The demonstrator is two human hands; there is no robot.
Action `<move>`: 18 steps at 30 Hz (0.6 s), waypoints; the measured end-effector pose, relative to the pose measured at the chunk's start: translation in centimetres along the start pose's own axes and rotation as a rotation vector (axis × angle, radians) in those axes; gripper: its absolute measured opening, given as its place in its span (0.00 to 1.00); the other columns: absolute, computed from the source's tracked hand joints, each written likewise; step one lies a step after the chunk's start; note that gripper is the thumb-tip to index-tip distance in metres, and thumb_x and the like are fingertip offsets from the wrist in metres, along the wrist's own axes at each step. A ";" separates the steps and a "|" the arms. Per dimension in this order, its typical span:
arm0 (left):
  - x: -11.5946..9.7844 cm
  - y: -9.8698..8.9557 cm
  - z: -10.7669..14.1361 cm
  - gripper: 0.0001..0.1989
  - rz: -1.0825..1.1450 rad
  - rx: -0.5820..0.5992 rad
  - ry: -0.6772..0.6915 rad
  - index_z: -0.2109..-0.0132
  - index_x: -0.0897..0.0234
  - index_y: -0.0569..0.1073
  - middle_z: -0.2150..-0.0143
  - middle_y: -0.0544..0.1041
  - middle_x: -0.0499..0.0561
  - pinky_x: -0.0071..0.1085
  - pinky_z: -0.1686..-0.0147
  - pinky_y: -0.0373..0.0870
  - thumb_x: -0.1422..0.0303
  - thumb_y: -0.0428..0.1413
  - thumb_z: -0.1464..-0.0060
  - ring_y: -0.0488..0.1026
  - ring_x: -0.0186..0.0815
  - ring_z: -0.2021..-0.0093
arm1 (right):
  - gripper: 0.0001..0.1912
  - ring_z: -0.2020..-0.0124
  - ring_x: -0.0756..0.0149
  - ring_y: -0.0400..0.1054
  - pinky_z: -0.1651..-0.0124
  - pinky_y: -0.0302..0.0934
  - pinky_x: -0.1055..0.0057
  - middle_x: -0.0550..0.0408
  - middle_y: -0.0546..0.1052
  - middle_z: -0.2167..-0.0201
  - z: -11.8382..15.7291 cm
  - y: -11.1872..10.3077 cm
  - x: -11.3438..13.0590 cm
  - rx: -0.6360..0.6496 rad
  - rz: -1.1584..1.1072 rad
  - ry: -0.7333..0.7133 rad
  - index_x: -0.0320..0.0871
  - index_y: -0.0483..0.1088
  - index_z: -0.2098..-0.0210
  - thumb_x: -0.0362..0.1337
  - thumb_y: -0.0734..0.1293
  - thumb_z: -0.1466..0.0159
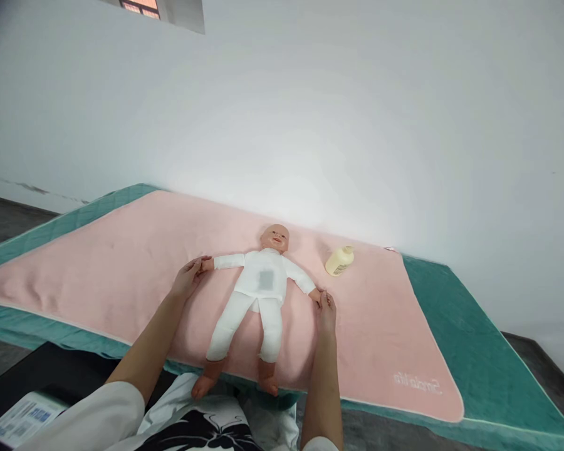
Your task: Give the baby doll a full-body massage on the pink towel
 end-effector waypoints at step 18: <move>0.7 -0.6 -0.5 0.11 0.085 -0.020 -0.061 0.52 0.66 0.76 0.46 0.75 0.61 0.41 0.39 0.64 0.71 0.56 0.42 0.72 0.40 0.46 | 0.19 0.49 0.61 0.70 0.47 0.67 0.65 0.53 0.77 0.57 -1.0 -0.8 -0.7 -0.030 0.000 0.041 0.45 0.71 0.61 0.50 0.71 0.47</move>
Point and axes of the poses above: each hand's wrist, its own z-axis away from the middle knuckle, its own y-axis out of the palm, x = y × z, the point moved 5 cm from there along -z, towards the middle knuckle
